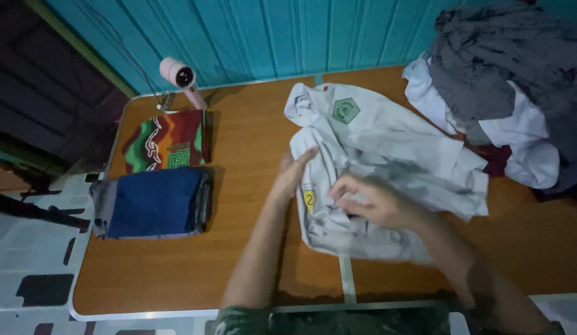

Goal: Folding a white shirt and arranging other laundry items on a wooden table.

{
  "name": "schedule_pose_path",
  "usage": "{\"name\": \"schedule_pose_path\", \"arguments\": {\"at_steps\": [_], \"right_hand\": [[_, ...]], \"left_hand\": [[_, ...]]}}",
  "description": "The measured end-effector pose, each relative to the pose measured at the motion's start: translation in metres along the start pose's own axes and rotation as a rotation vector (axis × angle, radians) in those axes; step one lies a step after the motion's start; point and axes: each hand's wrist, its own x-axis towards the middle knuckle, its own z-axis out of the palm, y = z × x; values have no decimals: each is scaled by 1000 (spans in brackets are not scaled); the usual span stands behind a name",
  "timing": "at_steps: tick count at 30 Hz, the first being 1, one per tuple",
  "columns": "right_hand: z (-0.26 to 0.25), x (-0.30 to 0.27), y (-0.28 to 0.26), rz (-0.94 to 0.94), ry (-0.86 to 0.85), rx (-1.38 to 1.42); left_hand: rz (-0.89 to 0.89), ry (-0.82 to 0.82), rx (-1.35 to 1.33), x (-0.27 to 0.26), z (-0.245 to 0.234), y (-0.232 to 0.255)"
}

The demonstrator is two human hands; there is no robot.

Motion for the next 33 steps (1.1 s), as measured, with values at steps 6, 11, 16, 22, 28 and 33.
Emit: {"name": "schedule_pose_path", "arguments": {"at_steps": [6, 11, 16, 22, 28, 33], "right_hand": [[-87, -63, 85, 514, 727, -772], [-106, -75, 158, 666, 618, -912], [-80, -41, 159, 768, 431, -731], [-144, -59, 159, 857, 396, -396], [-210, -86, 146, 574, 950, -1057], [-160, -22, 68, 365, 892, -1304]], "left_hand": [[41, 46, 564, 18, -100, -4], [143, 204, 304, 40, -83, 26], [256, 316, 244, 90, -67, -7], [-134, -144, 600, 80, -93, 43], [128, 197, 523, 97, -134, 50], [965, 665, 1209, 31, -58, 87]]}}
